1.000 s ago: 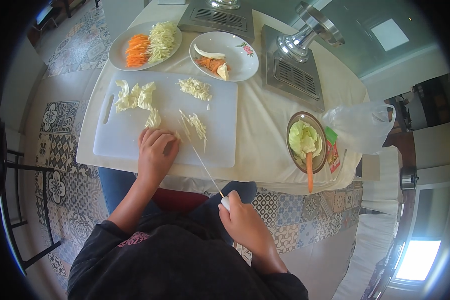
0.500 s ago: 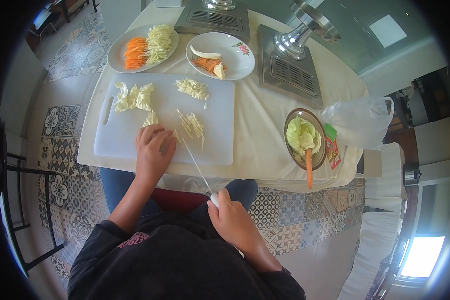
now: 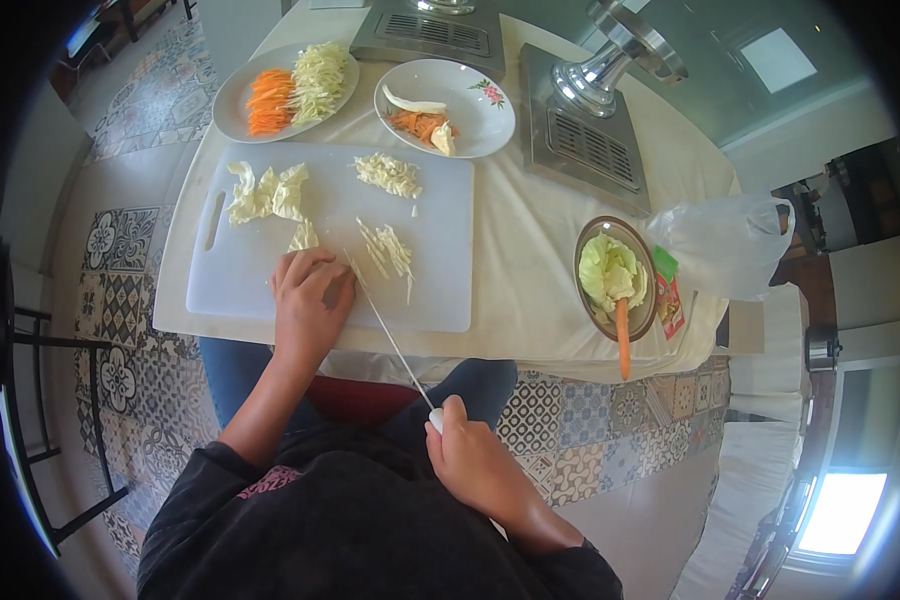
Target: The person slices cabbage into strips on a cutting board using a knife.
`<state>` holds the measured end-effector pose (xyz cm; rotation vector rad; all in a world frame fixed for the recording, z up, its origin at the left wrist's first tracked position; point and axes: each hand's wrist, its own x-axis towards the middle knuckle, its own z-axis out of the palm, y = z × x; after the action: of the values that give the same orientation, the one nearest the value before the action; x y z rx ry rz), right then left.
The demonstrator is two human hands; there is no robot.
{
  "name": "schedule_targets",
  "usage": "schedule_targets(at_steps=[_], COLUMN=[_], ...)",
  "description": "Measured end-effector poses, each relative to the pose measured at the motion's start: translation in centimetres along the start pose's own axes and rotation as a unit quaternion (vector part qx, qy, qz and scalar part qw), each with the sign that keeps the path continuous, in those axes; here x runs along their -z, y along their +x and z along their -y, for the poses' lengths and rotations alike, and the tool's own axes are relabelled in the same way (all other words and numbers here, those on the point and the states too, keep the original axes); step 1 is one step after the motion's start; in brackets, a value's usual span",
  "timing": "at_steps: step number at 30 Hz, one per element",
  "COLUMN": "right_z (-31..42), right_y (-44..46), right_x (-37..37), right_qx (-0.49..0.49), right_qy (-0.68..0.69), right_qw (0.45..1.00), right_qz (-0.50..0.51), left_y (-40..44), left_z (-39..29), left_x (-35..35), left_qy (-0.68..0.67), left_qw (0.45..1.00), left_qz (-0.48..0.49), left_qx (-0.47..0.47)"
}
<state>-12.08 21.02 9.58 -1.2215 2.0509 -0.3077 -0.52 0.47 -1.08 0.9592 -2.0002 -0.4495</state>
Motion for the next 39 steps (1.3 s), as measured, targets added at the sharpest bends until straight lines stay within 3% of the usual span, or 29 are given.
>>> schedule_targets(at_steps=[15,22,30,33,36,39], right_z=[0.7,-1.7,-2.0,-2.4,-3.0,-3.1], right_y=[5.0,2.9,4.4,4.4,4.3,4.4], right_x=[-1.0,-0.1,-0.7,-0.6,-0.6,-0.7], right_qx=[0.034,0.036,0.029,0.045,0.055,0.042], right_qy=[0.011,-0.062,0.039,0.064,0.031,0.035], right_qw=[0.999,0.992,0.976,0.966,0.957,0.953], right_qz=[-0.030,-0.103,-0.214,-0.245,-0.283,-0.298], left_y=[0.2,0.6,2.4,2.9,3.7,5.1], left_z=[0.1,-0.4,-1.7,-2.0,-1.7,-1.3], left_x=[0.0,-0.3,-1.4,-0.4,0.6,0.9], left_qy=[0.022,0.095,0.093,0.076,0.008,0.017], left_qw=[1.000,0.995,0.995,0.997,0.997,0.986], left_qz=[-0.001,0.005,0.038,0.011,0.004,0.065], left_qx=[-0.012,-0.010,-0.015,-0.024,-0.076,-0.150])
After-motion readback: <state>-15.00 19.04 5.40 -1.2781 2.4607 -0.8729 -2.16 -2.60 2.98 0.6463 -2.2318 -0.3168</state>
